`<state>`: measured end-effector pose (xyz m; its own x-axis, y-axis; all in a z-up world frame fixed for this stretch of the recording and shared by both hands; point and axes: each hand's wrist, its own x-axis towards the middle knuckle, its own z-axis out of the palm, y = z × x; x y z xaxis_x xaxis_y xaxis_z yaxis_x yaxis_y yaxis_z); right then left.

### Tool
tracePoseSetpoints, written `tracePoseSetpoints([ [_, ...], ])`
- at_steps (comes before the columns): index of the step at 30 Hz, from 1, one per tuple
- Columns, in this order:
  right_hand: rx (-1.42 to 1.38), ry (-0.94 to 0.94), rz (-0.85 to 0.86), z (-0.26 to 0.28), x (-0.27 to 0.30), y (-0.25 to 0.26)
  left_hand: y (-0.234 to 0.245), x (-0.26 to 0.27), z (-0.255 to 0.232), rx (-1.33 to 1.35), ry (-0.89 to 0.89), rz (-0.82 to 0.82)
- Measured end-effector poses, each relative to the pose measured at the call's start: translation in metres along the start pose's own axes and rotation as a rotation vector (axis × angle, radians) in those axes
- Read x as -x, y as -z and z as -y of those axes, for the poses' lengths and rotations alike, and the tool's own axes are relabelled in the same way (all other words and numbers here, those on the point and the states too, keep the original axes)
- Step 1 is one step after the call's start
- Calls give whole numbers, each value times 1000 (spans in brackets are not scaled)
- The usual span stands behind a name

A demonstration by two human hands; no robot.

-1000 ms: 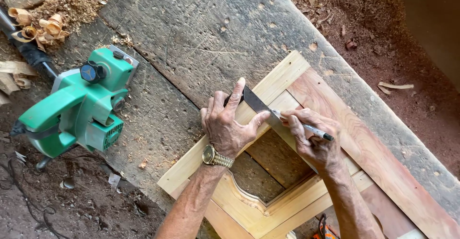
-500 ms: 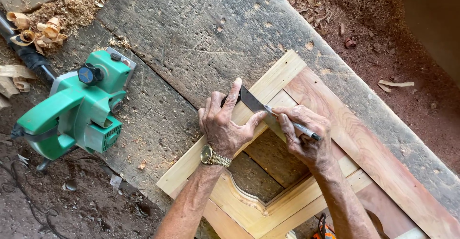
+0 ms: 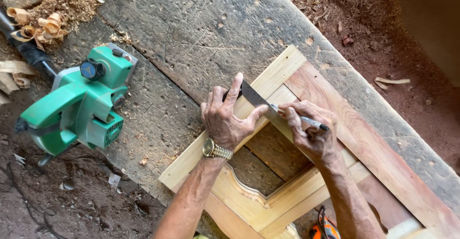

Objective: The person uses a metal square and a pen to mark straight lines on a wooden panel with decorative cutouts. They align the square along the edges and across the surface of the wood, drawing precise guidelines for further woodworking.

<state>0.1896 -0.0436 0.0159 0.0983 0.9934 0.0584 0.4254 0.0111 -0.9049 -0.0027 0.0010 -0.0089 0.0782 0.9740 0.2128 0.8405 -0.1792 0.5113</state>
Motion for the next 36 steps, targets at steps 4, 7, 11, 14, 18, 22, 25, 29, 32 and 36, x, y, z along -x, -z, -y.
tracePoseSetpoints([
  [4,-416,-121,-214,-6,48,36,-4,5,1,40,9,-48],
  [7,-681,-186,-570,53,86,85,-15,2,15,63,-2,-91],
  [11,-634,-108,-729,103,196,134,28,18,18,166,-13,-268],
  [14,-808,-201,-681,90,295,126,148,77,6,451,361,-53],
  [18,-745,-298,-495,71,356,38,236,196,15,771,484,165],
  [22,-860,-723,-109,81,359,-48,259,321,9,1279,542,283],
  [25,-792,-1052,-160,96,344,-73,254,380,12,1130,432,404],
  [29,-338,-937,-64,99,351,-84,246,403,38,1027,86,662],
  [32,-504,-618,-1,133,354,-98,253,374,31,1015,605,1131],
  [36,-396,-541,76,136,321,-115,224,361,16,666,740,804],
])
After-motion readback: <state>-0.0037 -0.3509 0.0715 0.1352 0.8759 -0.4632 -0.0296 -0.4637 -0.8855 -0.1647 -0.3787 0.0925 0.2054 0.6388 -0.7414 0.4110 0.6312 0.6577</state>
